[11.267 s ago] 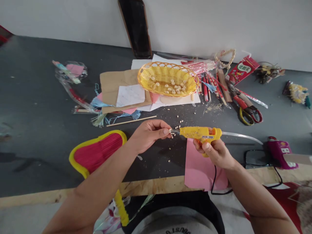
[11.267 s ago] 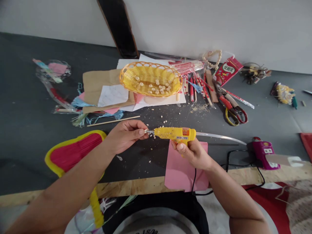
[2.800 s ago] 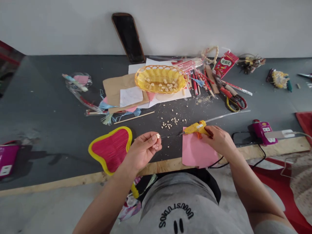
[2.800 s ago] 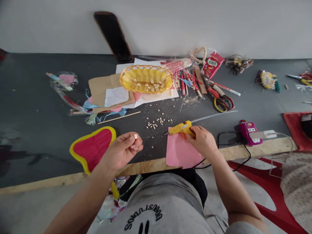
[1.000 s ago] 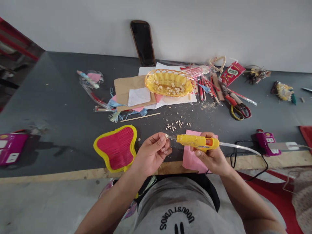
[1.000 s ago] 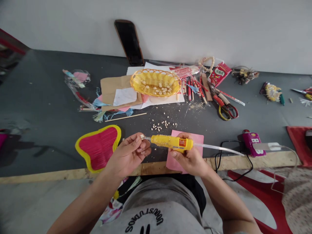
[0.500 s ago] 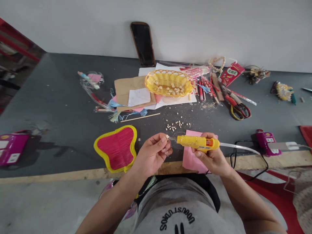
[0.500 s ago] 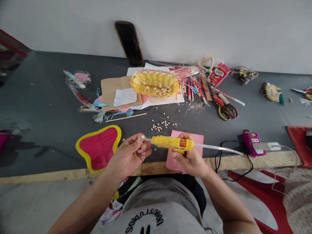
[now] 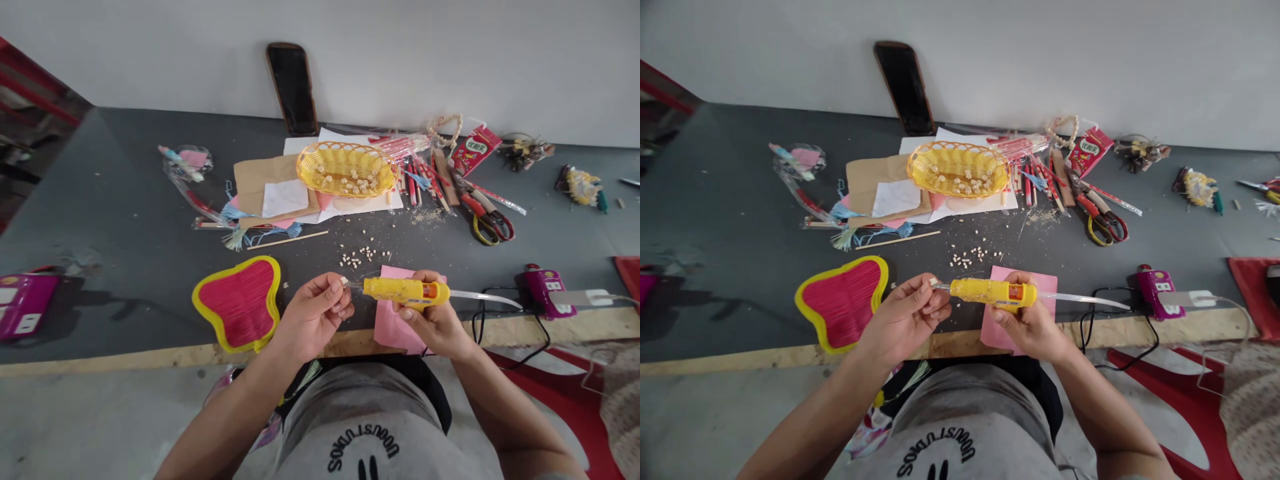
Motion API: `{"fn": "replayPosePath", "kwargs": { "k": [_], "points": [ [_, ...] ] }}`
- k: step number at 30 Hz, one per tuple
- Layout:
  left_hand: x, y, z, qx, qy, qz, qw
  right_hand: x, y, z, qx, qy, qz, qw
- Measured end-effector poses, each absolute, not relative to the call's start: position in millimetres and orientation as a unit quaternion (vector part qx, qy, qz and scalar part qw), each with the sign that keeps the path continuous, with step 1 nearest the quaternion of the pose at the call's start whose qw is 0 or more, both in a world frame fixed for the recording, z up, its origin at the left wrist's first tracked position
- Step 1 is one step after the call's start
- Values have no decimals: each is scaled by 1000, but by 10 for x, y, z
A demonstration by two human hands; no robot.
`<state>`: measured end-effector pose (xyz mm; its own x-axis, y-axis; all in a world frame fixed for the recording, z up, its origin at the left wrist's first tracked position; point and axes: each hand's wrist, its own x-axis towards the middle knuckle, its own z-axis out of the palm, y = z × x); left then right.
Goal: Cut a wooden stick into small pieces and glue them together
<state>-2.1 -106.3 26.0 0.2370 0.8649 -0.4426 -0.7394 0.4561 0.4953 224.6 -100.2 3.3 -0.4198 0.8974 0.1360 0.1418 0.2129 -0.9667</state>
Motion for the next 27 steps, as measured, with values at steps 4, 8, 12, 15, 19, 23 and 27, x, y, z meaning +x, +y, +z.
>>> {"fn": "replayPosePath", "kwargs": {
  "k": [4, 8, 12, 15, 19, 23, 27],
  "points": [
    [-15, -1059, 257, 90, 344, 514, 781, 2247, -991, 41, -383, -682, 494, 380],
    [-11, -1057, 248, 89, 350, 518, 775, 2253, -992, 24, -390, -675, 499, 378],
    [-9, -1052, 239, 91, 353, 524, 770, 2261, -995, -3, -392, -665, 514, 375],
    [-7, -1046, 242, 88, 356, 524, 769, 2265, -997, -8, -400, -655, 523, 372],
    [-4, -1041, 244, 83, 357, 521, 770, 2260, -996, 4, -403, -646, 529, 376],
    [5, -1033, 233, 84, 359, 525, 767, 2255, -993, 18, -408, -644, 522, 382],
    [12, -1029, 240, 83, 362, 529, 763, 2254, -994, 22, -413, -648, 512, 384]
  ]
}}
